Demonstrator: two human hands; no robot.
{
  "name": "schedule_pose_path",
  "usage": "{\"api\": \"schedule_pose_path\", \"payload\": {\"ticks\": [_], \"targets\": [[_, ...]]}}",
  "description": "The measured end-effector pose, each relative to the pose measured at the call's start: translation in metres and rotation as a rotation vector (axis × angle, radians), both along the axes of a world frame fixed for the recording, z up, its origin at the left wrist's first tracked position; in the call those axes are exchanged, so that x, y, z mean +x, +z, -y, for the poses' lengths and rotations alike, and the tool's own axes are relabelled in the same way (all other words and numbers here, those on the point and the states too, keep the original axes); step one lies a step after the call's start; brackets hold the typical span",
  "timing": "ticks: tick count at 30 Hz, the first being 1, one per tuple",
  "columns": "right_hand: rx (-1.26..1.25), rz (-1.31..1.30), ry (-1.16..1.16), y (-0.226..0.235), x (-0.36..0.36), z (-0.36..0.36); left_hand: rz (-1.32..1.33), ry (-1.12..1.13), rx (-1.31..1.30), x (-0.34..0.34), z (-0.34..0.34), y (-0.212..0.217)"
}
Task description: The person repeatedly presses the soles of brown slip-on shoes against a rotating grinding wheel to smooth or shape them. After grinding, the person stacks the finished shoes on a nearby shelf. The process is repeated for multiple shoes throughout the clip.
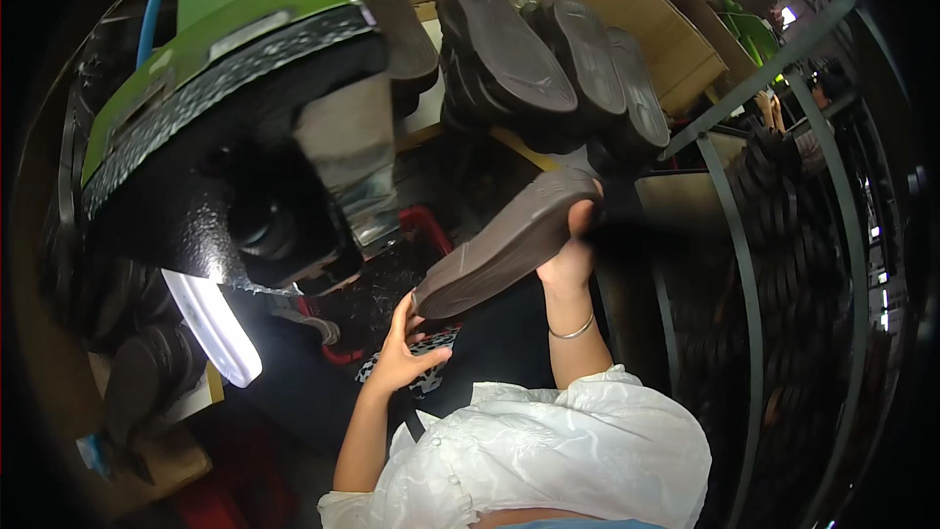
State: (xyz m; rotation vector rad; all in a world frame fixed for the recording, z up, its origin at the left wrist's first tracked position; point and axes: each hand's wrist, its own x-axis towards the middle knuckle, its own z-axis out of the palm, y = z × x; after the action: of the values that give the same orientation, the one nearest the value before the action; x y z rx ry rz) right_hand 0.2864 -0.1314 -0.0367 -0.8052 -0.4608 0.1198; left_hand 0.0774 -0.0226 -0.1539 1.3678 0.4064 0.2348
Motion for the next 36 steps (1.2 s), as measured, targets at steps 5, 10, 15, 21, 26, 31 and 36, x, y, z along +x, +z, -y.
{"api": "schedule_pose_path", "payload": {"ticks": [5, 10, 15, 21, 26, 31, 36], "targets": [[-0.344, 0.064, 0.034, 0.020, -0.022, -0.010, 0.090, 0.153, 0.166, 0.030, 0.009, 0.028], [-0.539, 0.298, 0.364, 0.003, -0.071, -0.035, 0.182, 0.382, 0.025, 0.034, 0.008, 0.056], [-0.313, -0.028, 0.596, -0.021, -0.079, -0.044, 0.201, 0.457, -0.023, 0.012, -0.009, 0.046], [-0.446, 0.168, 0.529, -0.016, -0.077, -0.052, 0.252, 0.466, -0.026, 0.008, -0.014, 0.050], [-0.618, 0.165, 0.311, -0.057, -0.058, -0.057, 0.282, 0.193, -0.003, -0.005, -0.022, 0.028], [-0.677, 0.062, 0.819, -0.080, -0.055, -0.026, -0.017, 0.625, 0.074, 0.000, -0.029, 0.015], [-0.863, 0.098, 0.507, -0.115, -0.083, 0.027, 0.186, 0.565, -0.295, 0.027, -0.018, 0.027]]}}
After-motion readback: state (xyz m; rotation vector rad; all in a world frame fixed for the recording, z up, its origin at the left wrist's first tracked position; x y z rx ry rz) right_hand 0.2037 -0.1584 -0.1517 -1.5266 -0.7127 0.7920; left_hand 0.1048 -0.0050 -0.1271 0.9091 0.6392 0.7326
